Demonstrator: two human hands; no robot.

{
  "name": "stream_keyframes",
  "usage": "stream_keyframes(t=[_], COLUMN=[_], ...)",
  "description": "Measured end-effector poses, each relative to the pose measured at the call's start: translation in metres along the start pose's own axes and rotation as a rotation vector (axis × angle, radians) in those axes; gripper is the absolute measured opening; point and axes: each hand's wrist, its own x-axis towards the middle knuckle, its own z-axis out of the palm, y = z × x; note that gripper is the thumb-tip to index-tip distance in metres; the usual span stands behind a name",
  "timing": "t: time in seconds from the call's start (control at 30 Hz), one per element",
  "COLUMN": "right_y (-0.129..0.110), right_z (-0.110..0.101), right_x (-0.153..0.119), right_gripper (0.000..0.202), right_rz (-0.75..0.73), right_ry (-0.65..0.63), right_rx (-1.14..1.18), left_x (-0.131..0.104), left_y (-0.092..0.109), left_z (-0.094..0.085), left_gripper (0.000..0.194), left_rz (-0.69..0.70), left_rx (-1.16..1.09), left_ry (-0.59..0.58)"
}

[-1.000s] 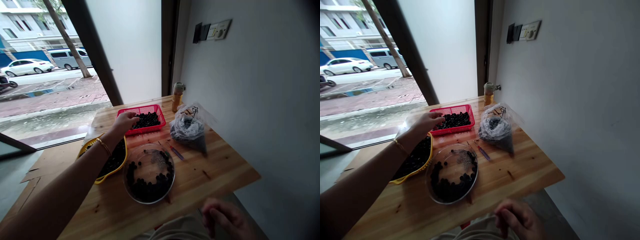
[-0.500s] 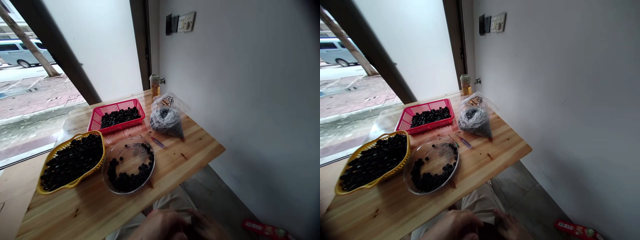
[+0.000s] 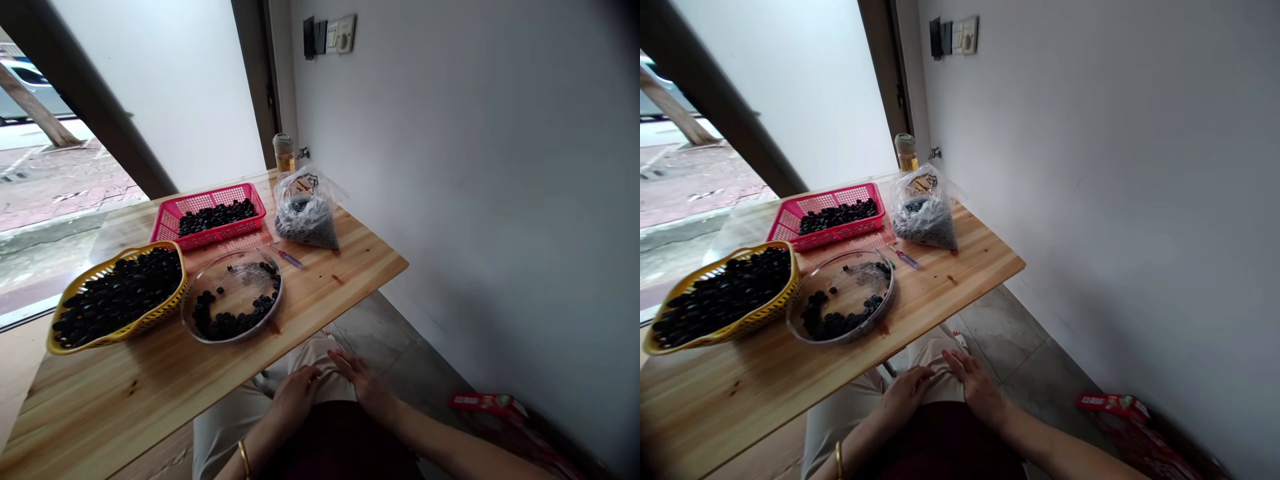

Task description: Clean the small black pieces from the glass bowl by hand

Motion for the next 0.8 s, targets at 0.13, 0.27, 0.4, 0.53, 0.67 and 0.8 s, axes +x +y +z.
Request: stream_keyframes(t=[0.13,0.27,0.4,0.53,0.67,0.8], right_y=[-0.003,-0.011,-0.035,-0.07,-0.09,-0.08], right_z=[-0.028,-0.071,-0.116,-0.127,-0.116,-0.119], right_x=[-0.054,-0.124,-0.129,-0.089,-0.068,-0.064], right_gripper=[0.044,0.034,0.035,0.029,0.034,0.059], right_rz=[-0.073,0.364,0.956,0.991,0.996,0.744], right_ry=[0.024,0.321,0.63,0.816,0.598,0.394], right_rx=[0.038,0.308,0.707,1.124,1.263,0.756], left_x=[0.006,0.017,0.03,0.028,0.025,0.03], left_y=[0.013,0.027,0.058,0.093,0.103,0.095], left_z=[0.0,-0.003,0.009,0.022,0.013,0.0], left_gripper=[0.029,0.026,0.049,0.071,0.064,0.057], left_rz=[0.055,0.064,0.048,0.019,-0.025,-0.085], left_rx=[-0.097,-0.269,-0.557,-0.864,-1.028,-1.059], left_ry=[0.046,0.048,-0.093,-0.252,-0.203,-0.138])
